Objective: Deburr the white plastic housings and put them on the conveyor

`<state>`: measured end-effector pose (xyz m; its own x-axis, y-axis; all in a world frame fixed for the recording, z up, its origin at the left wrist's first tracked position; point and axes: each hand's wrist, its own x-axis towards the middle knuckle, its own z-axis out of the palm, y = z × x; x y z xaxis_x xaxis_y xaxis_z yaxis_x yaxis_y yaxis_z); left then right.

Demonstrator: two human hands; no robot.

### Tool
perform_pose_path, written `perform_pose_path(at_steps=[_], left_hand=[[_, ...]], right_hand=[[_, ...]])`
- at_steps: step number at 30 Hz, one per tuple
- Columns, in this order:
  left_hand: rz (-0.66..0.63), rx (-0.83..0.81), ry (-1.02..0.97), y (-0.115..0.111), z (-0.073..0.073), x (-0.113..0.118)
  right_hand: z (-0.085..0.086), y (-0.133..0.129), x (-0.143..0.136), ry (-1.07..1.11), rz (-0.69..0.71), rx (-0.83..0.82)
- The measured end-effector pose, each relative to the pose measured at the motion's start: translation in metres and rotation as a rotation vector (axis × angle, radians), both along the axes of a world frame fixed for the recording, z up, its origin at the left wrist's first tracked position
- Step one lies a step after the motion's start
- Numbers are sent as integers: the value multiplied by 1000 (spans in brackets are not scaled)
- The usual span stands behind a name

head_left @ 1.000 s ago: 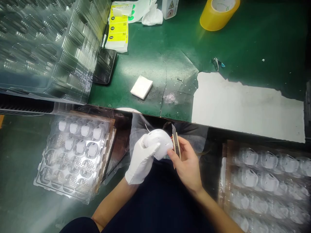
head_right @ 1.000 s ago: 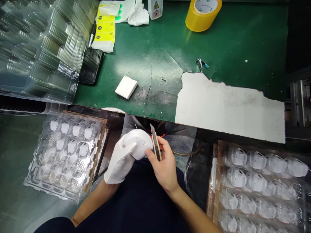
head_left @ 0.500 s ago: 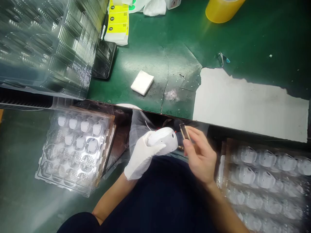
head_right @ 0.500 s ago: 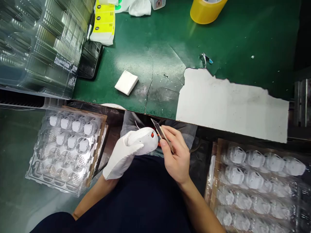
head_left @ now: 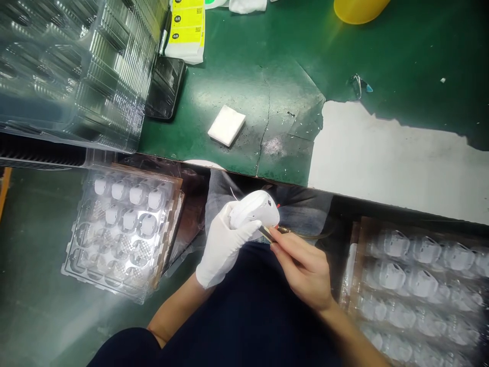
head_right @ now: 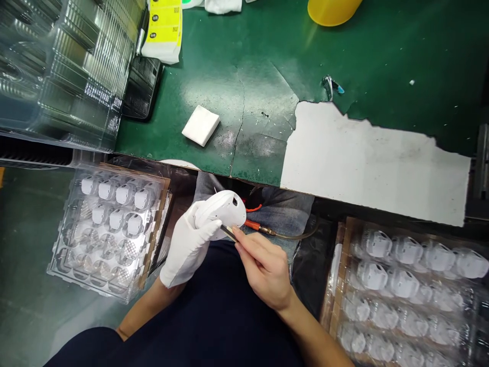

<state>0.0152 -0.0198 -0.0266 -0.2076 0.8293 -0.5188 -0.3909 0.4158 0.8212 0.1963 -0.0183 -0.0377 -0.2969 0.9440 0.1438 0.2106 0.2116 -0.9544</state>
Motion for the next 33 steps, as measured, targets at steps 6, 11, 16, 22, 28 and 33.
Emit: perform_pose_path(at_steps=[6,11,16,22,28,33], left_hand=[[9,-25,31,-2,0,0],[-8,-10,1,-1,7,1],[-33,-18,89,-1,13,0],[-61,-26,113,-2,16,-4],[-80,-35,150,-2,15,-6],[-39,26,-13,2,12,-5]], right_hand=[[1,1,-1,12,9,0],[4,-1,-3,14,8,-16],[10,-2,-4,11,21,-8],[14,-1,-3,-19,50,14],[14,0,-2,-36,64,21],[2,2,5,-11,18,-42]])
